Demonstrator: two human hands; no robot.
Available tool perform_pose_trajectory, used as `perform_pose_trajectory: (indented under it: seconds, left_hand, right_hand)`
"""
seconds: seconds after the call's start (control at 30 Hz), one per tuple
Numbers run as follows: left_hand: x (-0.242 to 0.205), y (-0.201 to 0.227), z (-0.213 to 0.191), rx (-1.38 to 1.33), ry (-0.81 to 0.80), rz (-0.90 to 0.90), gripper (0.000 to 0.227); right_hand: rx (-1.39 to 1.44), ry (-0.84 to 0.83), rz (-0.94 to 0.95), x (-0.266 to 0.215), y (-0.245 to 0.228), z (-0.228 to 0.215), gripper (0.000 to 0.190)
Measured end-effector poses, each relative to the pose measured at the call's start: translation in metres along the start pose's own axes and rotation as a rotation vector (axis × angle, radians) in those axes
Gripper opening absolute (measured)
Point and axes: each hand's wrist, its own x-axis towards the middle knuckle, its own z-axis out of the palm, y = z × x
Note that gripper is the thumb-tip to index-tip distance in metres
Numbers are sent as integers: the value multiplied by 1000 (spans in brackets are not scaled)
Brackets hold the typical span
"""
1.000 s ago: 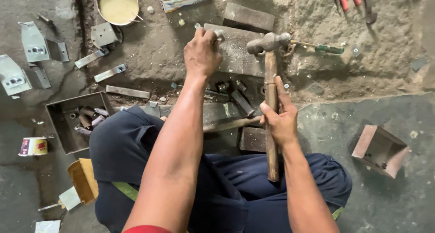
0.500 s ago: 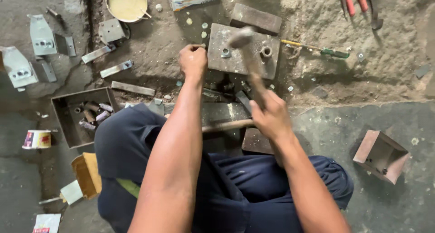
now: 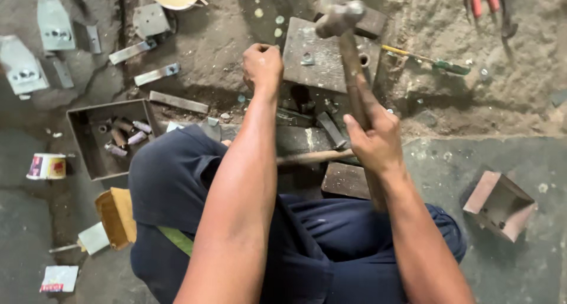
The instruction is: The person sits on the floor and uses a hammer to shape small metal pieces on an anvil. They repeatedly position the metal, strike it, and adjust its orientation to form the desired shape.
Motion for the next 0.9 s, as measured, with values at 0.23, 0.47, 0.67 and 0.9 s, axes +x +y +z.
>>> perform_pose_trajectory:
  seconds: [0.23, 0.47, 0.67, 0.9]
  left_hand:
    - [-6, 17, -12, 23, 3, -34, 26]
    - [-6, 20, -13, 55, 3, -8, 25]
    - [-4, 9, -11, 18, 18, 6, 26]
    - [-19, 17, -5, 62, -40, 282, 42]
  right_hand:
    - [35, -177, 169, 10, 15, 18, 76]
    - [-5, -128, 132, 13, -3, 17, 77]
    - [29, -55, 235, 2, -6, 1, 66]
    - [172, -59, 143, -16, 23, 18, 75]
